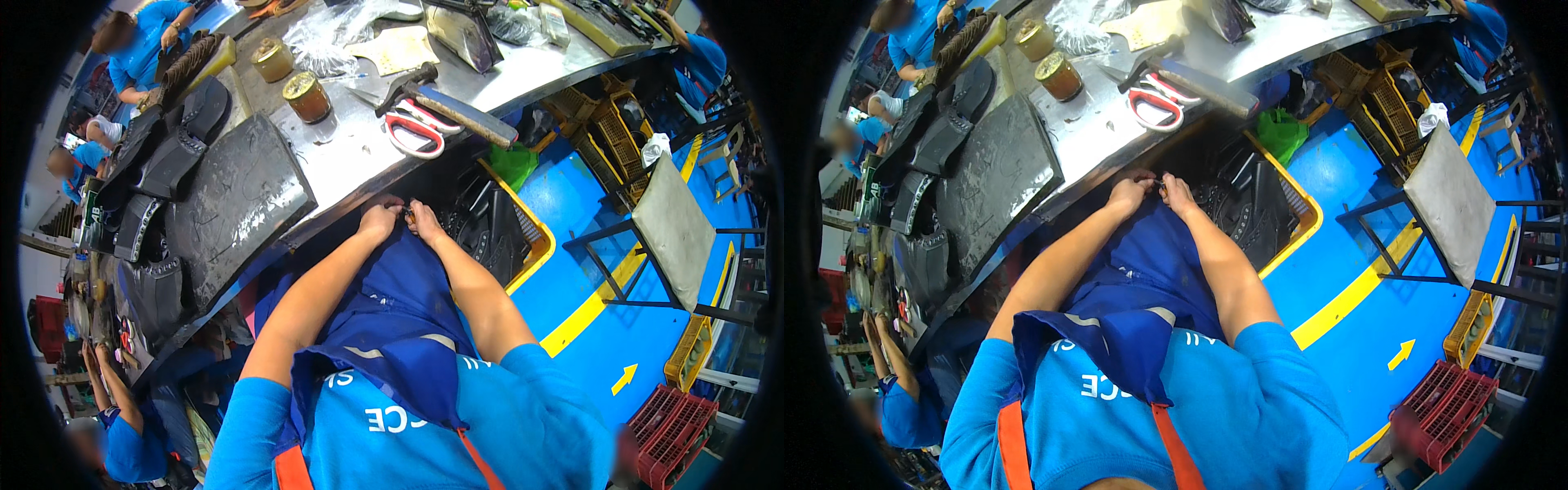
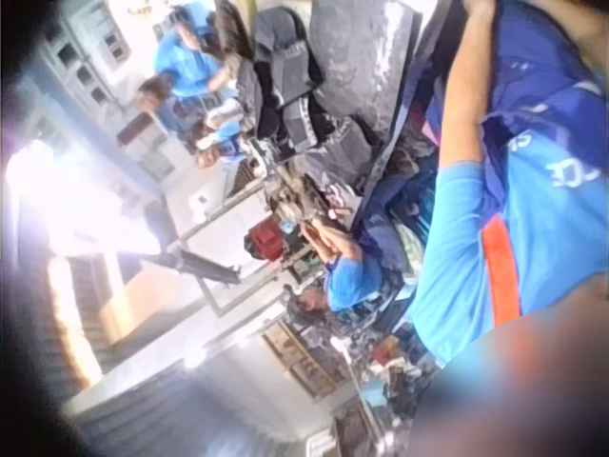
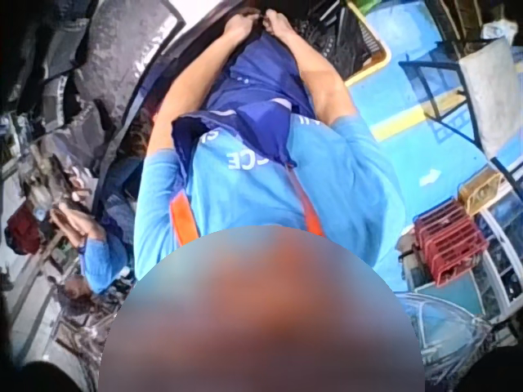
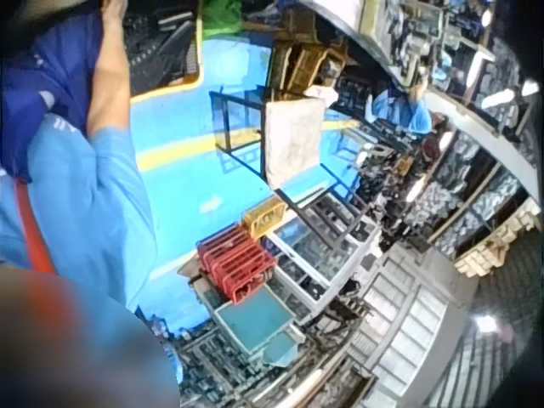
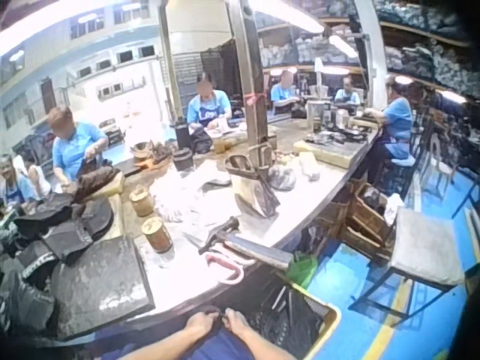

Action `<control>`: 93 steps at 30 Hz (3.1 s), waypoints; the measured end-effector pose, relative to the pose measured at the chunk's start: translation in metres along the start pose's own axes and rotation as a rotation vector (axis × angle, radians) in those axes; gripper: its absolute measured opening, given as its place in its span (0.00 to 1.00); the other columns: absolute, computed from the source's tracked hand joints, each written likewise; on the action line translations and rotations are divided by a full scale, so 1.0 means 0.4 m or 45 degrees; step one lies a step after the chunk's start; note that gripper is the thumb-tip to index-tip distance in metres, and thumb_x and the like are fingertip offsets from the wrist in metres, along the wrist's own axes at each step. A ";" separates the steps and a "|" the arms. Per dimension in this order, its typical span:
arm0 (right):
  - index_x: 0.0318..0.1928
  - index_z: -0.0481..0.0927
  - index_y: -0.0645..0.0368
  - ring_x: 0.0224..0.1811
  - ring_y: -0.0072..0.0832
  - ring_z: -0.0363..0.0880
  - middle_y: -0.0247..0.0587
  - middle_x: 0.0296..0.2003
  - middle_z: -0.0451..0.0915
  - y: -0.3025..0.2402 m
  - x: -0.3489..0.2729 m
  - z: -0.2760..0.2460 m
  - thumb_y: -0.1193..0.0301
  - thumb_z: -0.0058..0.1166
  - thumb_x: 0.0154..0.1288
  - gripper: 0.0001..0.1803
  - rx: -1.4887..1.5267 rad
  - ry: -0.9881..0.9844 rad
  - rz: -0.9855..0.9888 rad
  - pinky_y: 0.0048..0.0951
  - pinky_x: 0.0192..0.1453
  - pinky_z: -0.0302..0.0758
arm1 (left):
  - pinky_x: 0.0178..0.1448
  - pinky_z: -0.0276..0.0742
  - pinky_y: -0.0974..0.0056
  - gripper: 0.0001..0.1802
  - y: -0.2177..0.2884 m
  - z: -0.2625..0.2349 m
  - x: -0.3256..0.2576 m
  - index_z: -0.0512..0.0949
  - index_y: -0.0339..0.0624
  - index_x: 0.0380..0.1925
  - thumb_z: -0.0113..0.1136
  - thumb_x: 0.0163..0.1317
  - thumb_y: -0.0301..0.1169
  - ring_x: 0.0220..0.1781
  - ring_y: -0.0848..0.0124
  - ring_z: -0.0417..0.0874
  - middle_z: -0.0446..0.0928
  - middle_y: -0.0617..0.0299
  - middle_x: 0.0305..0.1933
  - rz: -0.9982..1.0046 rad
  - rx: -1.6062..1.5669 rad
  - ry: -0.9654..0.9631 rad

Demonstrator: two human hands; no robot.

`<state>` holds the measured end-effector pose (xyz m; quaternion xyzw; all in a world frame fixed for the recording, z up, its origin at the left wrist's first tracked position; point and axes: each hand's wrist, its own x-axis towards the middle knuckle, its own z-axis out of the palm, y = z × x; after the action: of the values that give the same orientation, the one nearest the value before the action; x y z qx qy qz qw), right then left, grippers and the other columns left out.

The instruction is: The person assembles a black boot by hand, inserting a small white paper tag into the boot's interior and adjusting the upper. The person handles the boot repeatedly, turning it over and checking the interior and exterior surfaces.

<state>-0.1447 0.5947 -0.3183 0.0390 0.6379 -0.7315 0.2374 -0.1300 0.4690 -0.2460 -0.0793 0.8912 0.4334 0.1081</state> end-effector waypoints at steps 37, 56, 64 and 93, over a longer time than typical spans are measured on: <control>0.15 0.67 0.61 0.14 0.22 0.64 0.36 0.13 0.67 -0.016 0.015 0.033 0.54 0.29 0.60 0.26 -0.117 -0.084 -0.136 0.26 0.20 0.62 | 0.40 0.70 0.67 0.11 0.006 -0.031 -0.015 0.73 0.39 0.41 0.46 0.60 0.29 0.32 0.71 0.75 0.75 0.58 0.37 -0.165 -0.398 0.042; 0.14 0.67 0.65 0.17 0.27 0.69 0.41 0.14 0.70 -0.038 0.012 0.047 0.53 0.29 0.61 0.30 -0.318 0.028 -0.134 0.30 0.25 0.68 | 0.40 0.70 0.68 0.16 -0.019 -0.024 -0.012 0.72 0.38 0.39 0.38 0.52 0.20 0.33 0.71 0.74 0.74 0.59 0.39 -0.198 -0.596 0.089; 0.13 0.68 0.65 0.17 0.28 0.69 0.42 0.13 0.70 -0.041 0.010 0.047 0.51 0.29 0.60 0.31 -0.345 0.025 -0.133 0.31 0.26 0.68 | 0.40 0.70 0.68 0.13 -0.054 -0.020 0.009 0.71 0.41 0.43 0.43 0.59 0.27 0.35 0.72 0.74 0.73 0.61 0.39 -0.176 -0.283 0.021; 0.20 0.75 0.69 0.32 0.51 0.76 0.60 0.24 0.75 -0.007 0.054 0.060 0.55 0.32 0.59 0.29 -0.715 0.105 -0.206 0.45 0.40 0.69 | 0.40 0.72 0.67 0.12 -0.117 -0.013 0.039 0.70 0.40 0.43 0.43 0.61 0.29 0.36 0.71 0.74 0.72 0.60 0.39 -0.165 -0.167 0.029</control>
<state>-0.1590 0.5655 -0.3190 -0.0495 0.8255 -0.5408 0.1536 -0.1349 0.4354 -0.2822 -0.1485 0.8550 0.4821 0.1203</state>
